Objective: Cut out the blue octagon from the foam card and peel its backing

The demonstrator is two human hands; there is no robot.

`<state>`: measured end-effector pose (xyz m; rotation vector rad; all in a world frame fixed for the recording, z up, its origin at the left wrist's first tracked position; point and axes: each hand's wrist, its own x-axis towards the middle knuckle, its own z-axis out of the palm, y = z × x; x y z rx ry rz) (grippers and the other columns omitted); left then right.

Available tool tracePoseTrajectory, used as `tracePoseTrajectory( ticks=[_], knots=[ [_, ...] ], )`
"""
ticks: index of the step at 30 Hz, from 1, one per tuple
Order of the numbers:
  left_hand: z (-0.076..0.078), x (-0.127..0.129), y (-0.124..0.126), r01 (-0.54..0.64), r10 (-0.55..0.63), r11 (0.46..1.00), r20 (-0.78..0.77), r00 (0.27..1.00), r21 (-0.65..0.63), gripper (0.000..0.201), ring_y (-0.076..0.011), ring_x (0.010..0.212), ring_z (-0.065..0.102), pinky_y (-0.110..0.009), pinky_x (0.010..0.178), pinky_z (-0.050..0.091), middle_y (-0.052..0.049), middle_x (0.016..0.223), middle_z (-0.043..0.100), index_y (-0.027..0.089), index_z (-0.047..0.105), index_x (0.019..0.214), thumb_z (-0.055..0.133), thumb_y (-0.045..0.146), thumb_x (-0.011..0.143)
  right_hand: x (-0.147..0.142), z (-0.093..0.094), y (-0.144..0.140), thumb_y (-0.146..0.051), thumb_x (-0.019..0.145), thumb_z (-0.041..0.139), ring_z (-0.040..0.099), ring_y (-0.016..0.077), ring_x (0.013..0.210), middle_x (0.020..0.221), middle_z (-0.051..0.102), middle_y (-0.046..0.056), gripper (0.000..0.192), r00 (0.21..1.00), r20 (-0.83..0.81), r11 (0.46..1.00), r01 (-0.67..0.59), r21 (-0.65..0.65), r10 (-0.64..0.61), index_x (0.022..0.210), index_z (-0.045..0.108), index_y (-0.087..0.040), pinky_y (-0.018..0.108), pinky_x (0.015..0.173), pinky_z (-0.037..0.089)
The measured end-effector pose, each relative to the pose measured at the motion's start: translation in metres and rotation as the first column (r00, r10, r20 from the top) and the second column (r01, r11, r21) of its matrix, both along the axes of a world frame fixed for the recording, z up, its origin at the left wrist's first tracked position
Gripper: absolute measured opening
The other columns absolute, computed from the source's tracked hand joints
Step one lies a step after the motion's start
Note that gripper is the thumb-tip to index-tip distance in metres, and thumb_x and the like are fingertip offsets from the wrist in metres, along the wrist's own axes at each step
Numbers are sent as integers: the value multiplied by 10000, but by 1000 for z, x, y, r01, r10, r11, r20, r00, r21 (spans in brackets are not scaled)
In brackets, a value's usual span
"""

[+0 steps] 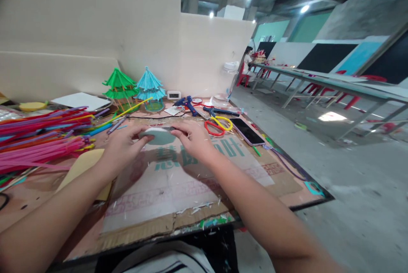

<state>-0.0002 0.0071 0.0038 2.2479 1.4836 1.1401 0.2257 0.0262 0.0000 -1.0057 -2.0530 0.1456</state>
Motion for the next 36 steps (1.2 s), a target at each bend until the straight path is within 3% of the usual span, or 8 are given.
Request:
tracePoseTrajectory(
  ticks=[7,15,23,26,31,36],
  knots=[
    [-1,-2,4,7,0,994,70,998,-106,249,-202,727,626,-291,646,423,-29,858,730,199,709,1013,570,334,856,2,2,1,-312,914,574,637,205,891,984,720,82,256,999,-32,1000,12,16,-12,1094,708,-188,331,785,473],
    [-2,-2,-1,-11,15,997,-55,998,70,230,-226,879,651,-300,725,449,-43,983,744,227,707,1037,560,292,872,1,-1,0,-362,918,573,631,208,864,964,714,74,280,1000,13,1000,-9,22,9,1122,698,-218,344,783,486],
    [-4,-2,1,13,-6,994,-66,998,107,235,-233,932,655,-315,783,468,-51,1015,745,226,704,1053,556,284,880,1,-5,1,-391,929,556,624,203,840,908,707,54,270,1000,10,999,-29,-24,29,1105,710,-257,344,765,484],
    [-2,-1,0,10,-4,996,-69,998,93,226,-227,902,655,-300,758,462,-50,994,749,217,710,1040,567,273,873,0,-5,0,-379,932,551,615,192,785,842,699,46,258,1000,5,999,-19,-32,20,1075,723,-250,333,732,478],
    [0,0,0,-4,4,1000,6,1000,7,225,-222,853,659,-298,723,455,-39,967,748,225,709,1024,566,294,864,-1,-3,0,-342,922,562,627,202,879,955,715,59,273,999,-37,999,-14,-41,12,1138,697,-243,343,786,484],
    [-2,-2,3,8,-3,998,81,997,-57,242,-224,840,661,-307,737,464,-40,952,747,214,698,1030,560,306,853,0,0,0,-334,909,577,631,197,844,935,720,65,260,999,-37,1000,-3,-20,2,1100,714,-224,332,773,481]
  ],
)
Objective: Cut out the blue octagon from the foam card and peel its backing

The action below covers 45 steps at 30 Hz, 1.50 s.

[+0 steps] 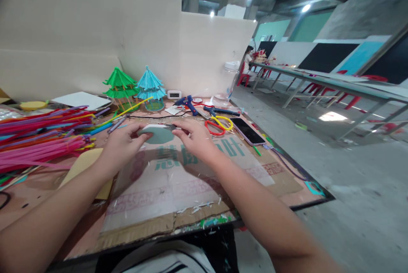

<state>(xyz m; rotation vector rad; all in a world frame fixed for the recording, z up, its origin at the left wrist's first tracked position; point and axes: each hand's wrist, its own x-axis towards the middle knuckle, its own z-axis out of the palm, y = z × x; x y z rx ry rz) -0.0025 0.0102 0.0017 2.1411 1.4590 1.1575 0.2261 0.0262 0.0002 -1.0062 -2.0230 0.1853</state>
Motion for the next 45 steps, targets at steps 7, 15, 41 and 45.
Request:
tracePoseTrajectory(
  ticks=[7,15,41,45],
  knots=[
    [2,-1,-3,-27,32,996,-63,997,80,228,-241,914,659,-302,734,448,-43,995,749,226,700,1011,554,315,860,-1,0,-1,-314,911,575,628,201,851,902,712,69,260,1000,8,1000,-24,-8,24,1096,713,-195,332,783,478],
    [0,-1,-1,1,-1,999,-20,1000,45,239,-232,888,659,-309,763,457,-47,995,746,215,698,1032,562,295,853,0,-3,2,-325,923,565,618,201,827,836,685,66,277,999,29,1000,-21,23,20,1115,712,-190,324,746,472],
    [1,-1,-1,-19,30,996,-125,992,91,209,-216,842,652,-293,702,424,-31,952,744,209,707,1026,581,267,868,0,-3,3,-292,894,598,654,212,908,995,731,81,249,1000,8,1000,0,1,0,1091,711,-190,332,783,496],
    [0,-1,-1,-24,37,995,-132,991,99,202,-216,835,650,-290,695,425,-32,940,745,207,710,1019,586,264,870,0,-4,2,-314,903,591,646,208,863,960,724,78,259,999,24,1000,-23,16,23,1102,707,-195,337,763,494]
  ],
)
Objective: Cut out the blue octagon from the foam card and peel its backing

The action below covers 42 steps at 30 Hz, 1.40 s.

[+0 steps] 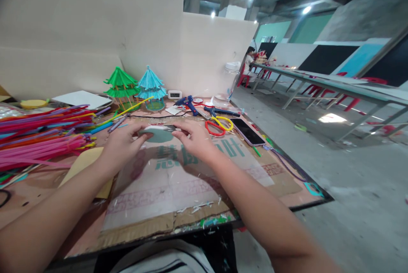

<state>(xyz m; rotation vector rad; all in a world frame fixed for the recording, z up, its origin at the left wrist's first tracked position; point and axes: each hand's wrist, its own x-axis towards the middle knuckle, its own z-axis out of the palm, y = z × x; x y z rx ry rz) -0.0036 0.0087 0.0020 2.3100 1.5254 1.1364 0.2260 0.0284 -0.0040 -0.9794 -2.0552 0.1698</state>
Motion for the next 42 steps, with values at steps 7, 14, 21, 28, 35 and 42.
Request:
tracePoseTrajectory(
  ticks=[7,14,21,28,35,42],
  knots=[
    [-3,3,0,62,-62,998,-20,998,7,214,-213,889,648,-286,723,434,-29,983,741,209,701,1040,575,230,869,-2,-3,-2,-404,934,547,600,184,760,821,674,47,302,998,68,998,-10,58,6,1129,696,-227,312,699,461],
    [-5,3,0,62,-62,998,-27,998,4,215,-220,890,652,-295,728,438,-36,991,742,203,701,1033,562,247,875,-3,-1,-4,-363,937,552,588,178,727,781,668,40,269,996,88,999,-7,54,2,1097,706,-212,302,671,441],
    [-1,3,-1,55,-55,998,8,998,-23,214,-214,873,648,-285,710,433,-29,978,745,213,704,1020,555,261,873,-3,1,-3,-319,927,562,636,186,826,906,727,51,236,1000,-7,1000,4,8,-4,1076,716,-220,311,733,476],
    [2,3,0,37,-35,997,36,999,-69,220,-211,818,651,-288,670,425,-26,932,747,215,707,1019,560,269,864,0,1,-1,-332,912,584,634,200,834,929,725,69,249,1000,17,999,24,43,-25,1085,713,-208,334,759,490],
    [1,3,-2,20,-20,1000,-20,1000,-1,227,-220,870,656,-291,696,444,-34,974,751,220,704,1034,549,266,874,-2,-2,-4,-381,926,563,629,204,852,955,711,65,283,998,52,999,27,31,-29,1138,691,-244,338,753,494],
    [-2,4,-2,28,-28,1000,-34,999,5,225,-225,892,654,-303,723,448,-37,995,747,214,701,1037,549,257,876,-1,-3,-3,-427,940,528,614,203,821,883,690,62,327,996,84,997,15,72,-21,1154,686,-237,329,733,473]
  ],
)
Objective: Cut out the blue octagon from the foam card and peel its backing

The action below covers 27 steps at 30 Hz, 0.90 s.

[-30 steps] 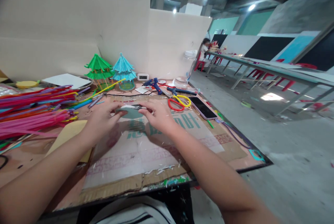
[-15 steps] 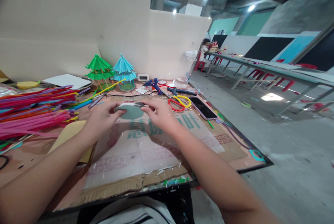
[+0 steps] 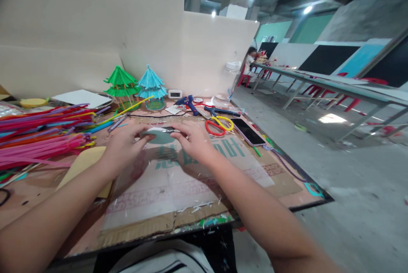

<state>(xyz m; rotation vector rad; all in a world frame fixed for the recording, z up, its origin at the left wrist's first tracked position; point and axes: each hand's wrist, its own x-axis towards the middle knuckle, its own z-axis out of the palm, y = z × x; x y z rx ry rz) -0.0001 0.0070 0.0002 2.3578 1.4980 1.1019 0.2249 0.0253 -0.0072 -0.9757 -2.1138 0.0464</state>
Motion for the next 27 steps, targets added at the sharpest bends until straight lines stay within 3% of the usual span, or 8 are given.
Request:
tracePoseTrajectory(
  ticks=[4,10,27],
  knots=[
    [0,-1,2,14,-14,999,15,1000,-31,233,-229,898,652,-304,722,452,-38,998,745,218,702,1037,544,266,871,0,1,0,-408,942,531,599,189,774,849,680,51,313,1000,13,1000,-5,-28,6,1155,683,-237,314,700,459],
    [0,-2,4,24,-21,998,48,999,-66,241,-227,899,653,-305,722,451,-34,1004,746,224,698,1047,544,272,868,1,0,2,-403,933,547,633,217,877,950,706,69,299,999,-47,999,-20,-30,18,1145,685,-244,356,788,488],
    [-1,-2,0,-8,9,997,-11,1000,73,228,-215,877,663,-282,730,471,-39,978,754,225,713,1055,576,252,875,-1,5,-3,-351,929,564,604,179,778,866,696,37,260,1000,-20,994,-22,-102,20,1131,696,-254,310,710,460]
  ],
)
